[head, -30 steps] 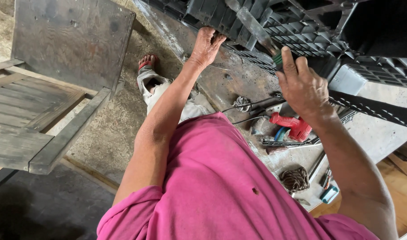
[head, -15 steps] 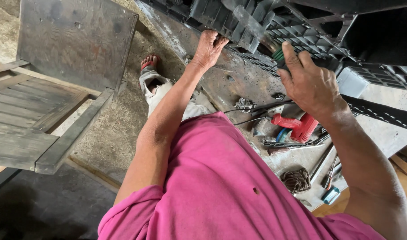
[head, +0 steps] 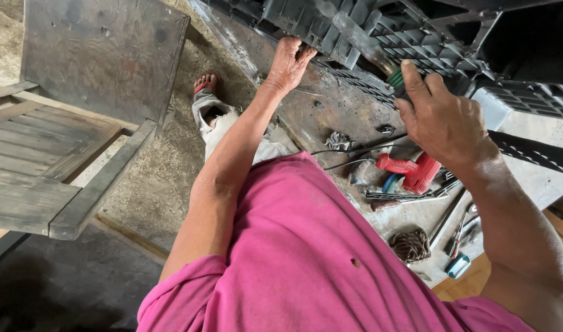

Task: The person uses a soldering iron to melt and fuse sections of a black plastic crate, then uses a handheld grinder to smooth down a metal strip.

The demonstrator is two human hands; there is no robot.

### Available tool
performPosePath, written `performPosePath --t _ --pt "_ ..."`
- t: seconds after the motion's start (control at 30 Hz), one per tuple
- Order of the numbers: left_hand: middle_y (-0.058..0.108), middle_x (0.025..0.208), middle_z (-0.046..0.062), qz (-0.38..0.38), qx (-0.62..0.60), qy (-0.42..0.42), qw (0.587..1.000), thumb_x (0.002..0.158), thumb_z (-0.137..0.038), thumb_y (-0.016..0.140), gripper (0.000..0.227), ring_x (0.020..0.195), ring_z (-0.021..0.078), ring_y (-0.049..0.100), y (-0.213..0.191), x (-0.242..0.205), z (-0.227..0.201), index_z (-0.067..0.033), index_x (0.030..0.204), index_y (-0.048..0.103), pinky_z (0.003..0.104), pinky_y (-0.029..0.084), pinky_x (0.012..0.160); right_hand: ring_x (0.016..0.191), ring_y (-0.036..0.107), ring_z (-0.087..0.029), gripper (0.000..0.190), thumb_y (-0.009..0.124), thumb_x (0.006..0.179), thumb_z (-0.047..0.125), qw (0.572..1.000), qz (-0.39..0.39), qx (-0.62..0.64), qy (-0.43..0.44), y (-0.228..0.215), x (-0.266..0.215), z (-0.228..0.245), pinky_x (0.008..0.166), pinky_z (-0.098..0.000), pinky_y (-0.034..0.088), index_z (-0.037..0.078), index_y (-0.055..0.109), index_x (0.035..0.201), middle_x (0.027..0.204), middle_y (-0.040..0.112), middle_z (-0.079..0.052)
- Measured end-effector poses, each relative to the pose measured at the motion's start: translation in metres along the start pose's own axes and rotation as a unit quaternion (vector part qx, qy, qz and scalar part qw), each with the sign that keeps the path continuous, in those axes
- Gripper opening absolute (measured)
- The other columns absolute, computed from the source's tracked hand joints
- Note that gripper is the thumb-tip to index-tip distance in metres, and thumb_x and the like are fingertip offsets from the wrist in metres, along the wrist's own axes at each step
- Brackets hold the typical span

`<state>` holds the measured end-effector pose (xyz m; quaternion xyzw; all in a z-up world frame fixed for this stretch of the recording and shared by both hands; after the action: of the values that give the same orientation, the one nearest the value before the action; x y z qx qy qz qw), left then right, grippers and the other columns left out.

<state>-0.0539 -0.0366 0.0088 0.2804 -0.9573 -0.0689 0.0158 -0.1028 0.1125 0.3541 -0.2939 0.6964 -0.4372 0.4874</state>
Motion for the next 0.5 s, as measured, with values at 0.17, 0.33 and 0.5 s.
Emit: performPosePath --t 0.17,0.33,0.5 --pt "0.04 0.063 0.001 -0.022 0.053 -0.01 0.998 0.092 -0.001 0.077 0.034 0.068 0.0066 0.037 -0.003 0.002 0.003 -0.0032 0.071 0.049 0.028 0.043 0.058 0.054 0.062 -0.021 0.063 0.066 0.106 0.032 1.0 0.007 0.022 0.014 0.015 -0.009 -0.005 0.043 -0.0369 0.056 0.004 0.045 0.158 0.094 0.058 -0.012" --pt "0.036 0.064 0.008 0.005 0.077 -0.025 0.997 0.099 -0.009 0.075 0.047 0.063 0.013 0.036 -0.002 0.001 -0.004 0.0011 0.07 0.04 0.032 0.039 0.056 0.059 0.062 -0.018 0.07 0.065 0.108 0.033 0.998 -0.057 0.029 0.009 0.068 -0.013 -0.014 0.045 -0.0322 0.057 0.003 0.036 0.165 0.1 0.057 -0.013" --pt "0.043 0.067 0.004 -0.037 0.146 0.083 0.985 0.091 -0.011 0.076 0.032 0.065 0.0102 0.037 -0.002 0.001 0.001 -0.006 0.073 0.05 0.032 0.04 0.057 0.061 0.065 -0.022 0.067 0.065 0.108 0.032 0.997 -0.055 0.05 0.029 0.047 -0.003 -0.004 0.049 -0.0366 0.059 0.005 0.037 0.163 0.102 0.056 -0.014"
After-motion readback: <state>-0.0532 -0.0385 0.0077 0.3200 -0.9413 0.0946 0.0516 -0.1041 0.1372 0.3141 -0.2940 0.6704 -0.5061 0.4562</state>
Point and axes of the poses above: each hand's wrist, its own x-axis towards the middle knuckle, its own y-axis out of the palm, z = x × y, the point moved 7 cm from there along x, towards the middle knuckle
